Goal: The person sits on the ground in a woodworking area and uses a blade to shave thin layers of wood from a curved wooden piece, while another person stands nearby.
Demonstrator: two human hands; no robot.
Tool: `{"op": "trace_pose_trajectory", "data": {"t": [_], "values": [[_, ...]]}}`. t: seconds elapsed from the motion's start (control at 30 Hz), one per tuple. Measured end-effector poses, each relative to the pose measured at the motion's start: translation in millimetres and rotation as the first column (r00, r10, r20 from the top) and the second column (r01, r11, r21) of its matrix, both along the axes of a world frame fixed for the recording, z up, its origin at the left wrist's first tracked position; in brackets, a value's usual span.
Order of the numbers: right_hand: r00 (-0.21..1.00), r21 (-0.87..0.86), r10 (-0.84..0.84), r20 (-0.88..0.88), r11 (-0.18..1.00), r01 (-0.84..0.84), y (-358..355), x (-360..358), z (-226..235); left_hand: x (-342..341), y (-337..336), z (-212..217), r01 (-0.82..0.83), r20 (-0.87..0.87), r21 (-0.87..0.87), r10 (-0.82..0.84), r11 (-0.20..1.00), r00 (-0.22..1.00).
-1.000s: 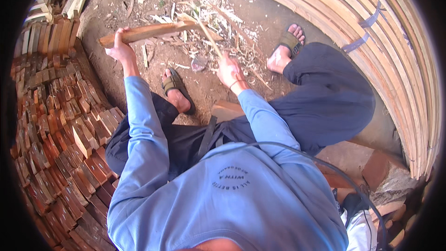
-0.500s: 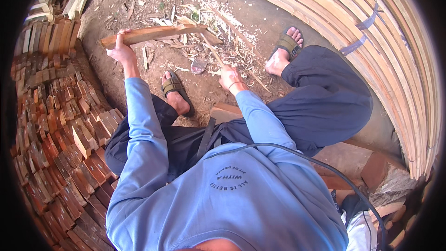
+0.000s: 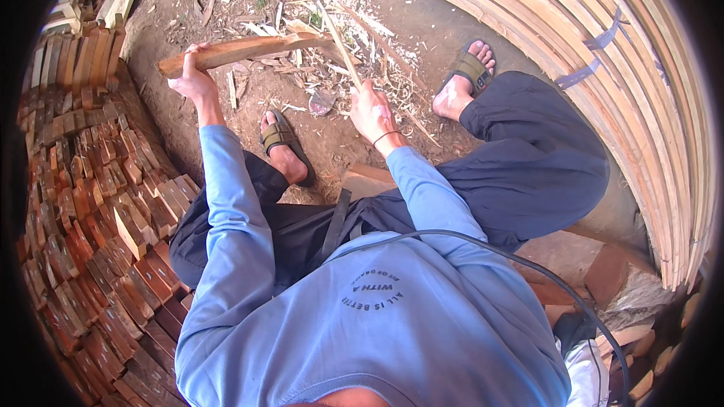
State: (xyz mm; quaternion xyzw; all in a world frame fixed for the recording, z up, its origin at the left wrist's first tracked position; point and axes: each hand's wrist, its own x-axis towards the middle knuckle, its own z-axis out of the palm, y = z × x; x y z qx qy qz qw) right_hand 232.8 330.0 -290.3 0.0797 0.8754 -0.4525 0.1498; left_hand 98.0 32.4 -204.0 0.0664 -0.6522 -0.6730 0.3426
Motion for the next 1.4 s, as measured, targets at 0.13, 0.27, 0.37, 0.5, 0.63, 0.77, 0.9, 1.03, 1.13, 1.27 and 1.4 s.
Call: {"op": "trace_pose_trajectory", "data": {"t": [0.13, 0.27, 0.37, 0.5, 0.63, 0.77, 0.9, 1.03, 1.13, 1.27, 1.4], "values": [[0.969, 0.192, 0.247, 0.016, 0.95, -0.246, 5.3, 18.7, -55.6, -3.9, -1.0, 1.4, 0.019, -0.028, 0.021, -0.019, 1.0, 0.999], [0.995, -0.013, 0.035, 0.095, 0.999, -0.034, 1.1, -4.6, -1.4, -0.7, -4.7, -1.6, 0.011, 0.002, 0.024, -0.011, 1.0, 1.0], [0.996, -0.019, 0.025, 0.089, 1.0, -0.024, 1.9, -6.4, -5.6, -1.4, -1.5, -0.6, 0.025, -0.008, 0.032, -0.024, 0.999, 1.0], [0.957, 0.101, 0.232, 0.173, 0.962, -0.252, 7.6, 4.5, -55.4, -3.0, -3.9, -0.6, 0.025, -0.029, 0.054, -0.023, 0.998, 0.999], [0.997, 0.012, 0.03, 0.064, 0.999, -0.031, 1.2, -6.9, -0.8, 2.4, -2.2, -0.6, 0.012, 0.014, 0.054, -0.013, 0.998, 1.0], [0.98, 0.075, 0.162, 0.113, 0.982, -0.171, 8.2, 5.3, -52.4, -4.7, 4.4, 5.2, 0.02, -0.021, 0.018, -0.019, 1.0, 1.0], [0.988, 0.069, 0.128, 0.091, 0.988, -0.135, 2.6, -3.9, -26.2, -1.1, -1.3, 0.9, 0.006, -0.006, 0.03, -0.006, 1.0, 1.0], [0.987, -0.007, 0.077, 0.144, 0.997, -0.077, 1.7, -4.0, -7.5, 0.9, 4.2, 3.9, 0.016, -0.003, 0.031, -0.016, 0.999, 1.0], [0.963, 0.08, 0.193, 0.189, 0.974, -0.211, 4.0, 9.7, -60.2, -0.5, 0.8, 1.7, 0.026, -0.016, 0.046, -0.025, 0.999, 1.0], [0.994, 0.022, 0.015, 0.105, 1.0, -0.017, -2.7, -8.0, -6.8, -0.1, -2.8, 0.6, 0.02, 0.006, 0.027, -0.02, 0.999, 1.0], [0.963, 0.09, 0.205, 0.178, 0.971, -0.223, 4.8, 9.6, -59.4, -4.7, 3.0, 2.4, 0.036, -0.025, 0.038, -0.035, 0.999, 0.999]]}}
